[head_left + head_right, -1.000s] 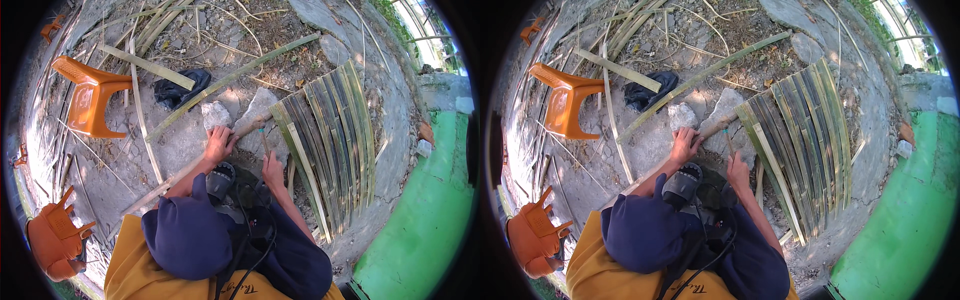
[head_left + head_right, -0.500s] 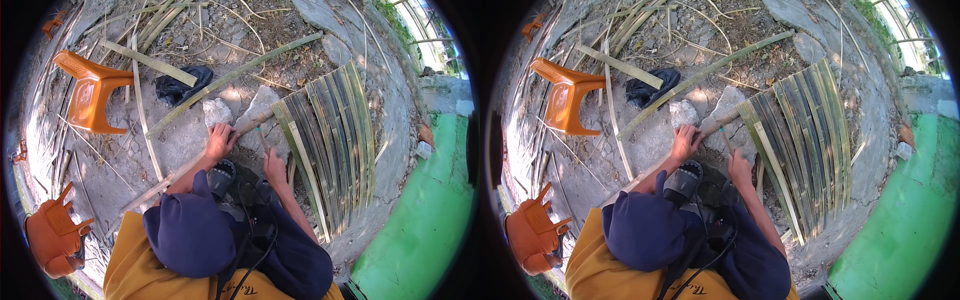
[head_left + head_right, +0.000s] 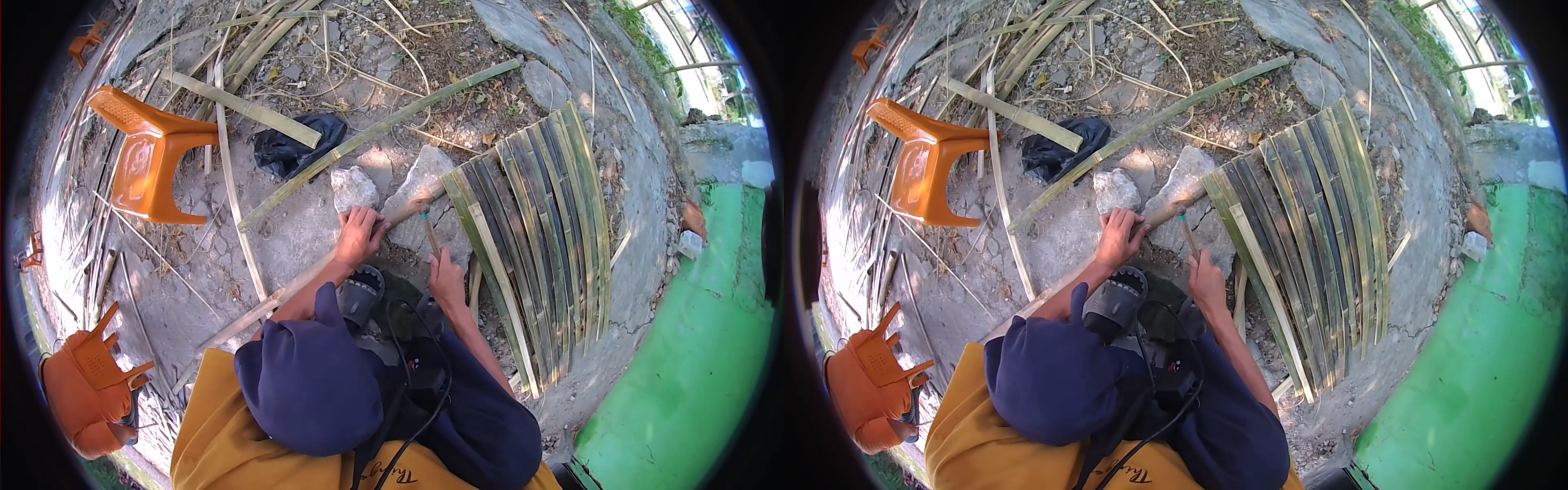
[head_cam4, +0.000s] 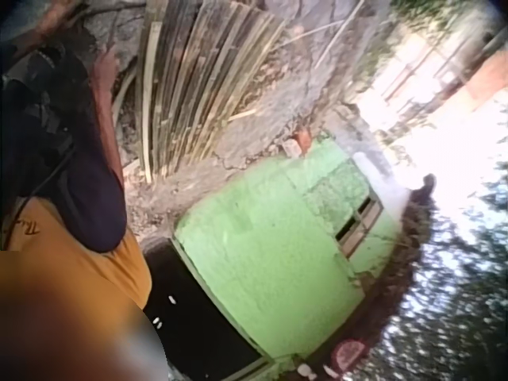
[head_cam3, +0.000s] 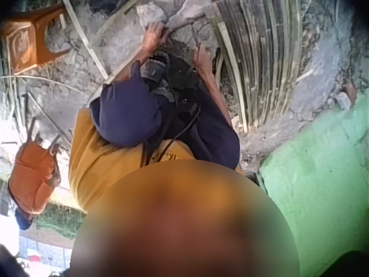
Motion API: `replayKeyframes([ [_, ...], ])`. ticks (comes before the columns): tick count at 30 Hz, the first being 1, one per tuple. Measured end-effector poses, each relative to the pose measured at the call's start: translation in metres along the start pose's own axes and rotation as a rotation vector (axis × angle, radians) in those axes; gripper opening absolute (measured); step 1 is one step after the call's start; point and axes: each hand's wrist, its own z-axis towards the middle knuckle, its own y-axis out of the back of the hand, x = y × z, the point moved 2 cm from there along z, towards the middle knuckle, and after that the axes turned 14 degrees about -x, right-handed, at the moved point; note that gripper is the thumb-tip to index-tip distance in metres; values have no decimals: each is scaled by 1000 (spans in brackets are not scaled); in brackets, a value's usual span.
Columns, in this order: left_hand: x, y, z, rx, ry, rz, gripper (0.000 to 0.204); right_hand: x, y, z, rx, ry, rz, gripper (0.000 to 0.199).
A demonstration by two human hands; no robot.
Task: The person splits bamboo strips with a knife and hammers small pins into bamboo slats positioned on a log.
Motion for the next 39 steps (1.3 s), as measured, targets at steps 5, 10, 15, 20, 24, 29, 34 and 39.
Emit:
replayKeyframes([
  [5, 3, 0, -4, 34, 27, -26, 23, 12, 11, 14, 84, -15, -83, 23],
  [10, 7, 5, -6, 25, 32, -3, 23, 40, 29, 18, -166, 179, 294, 24],
  [15, 2, -2, 2, 10, -13, -5, 23, 1, -3, 14, -1, 64, -42, 25],
  [20, 7, 4, -9, 27, 39, -8, 22, -4, -8, 1, 78, 27, -55, 27],
  [24, 1, -1, -2, 12, 6, -15, 22, -6, -1, -2, 56, -1, -44, 28],
  [29, 4, -1, -6, 30, 24, -7, 23, 6, 3, 16, 97, 2, -86, 27],
  [34, 8, 2, -6, 15, 26, 1, 23, 57, 36, 35, -93, 96, 166, 22],
  [39, 4, 0, 4, -4, -1, -11, 23, 10, 6, 15, 118, 38, -108, 24],
])
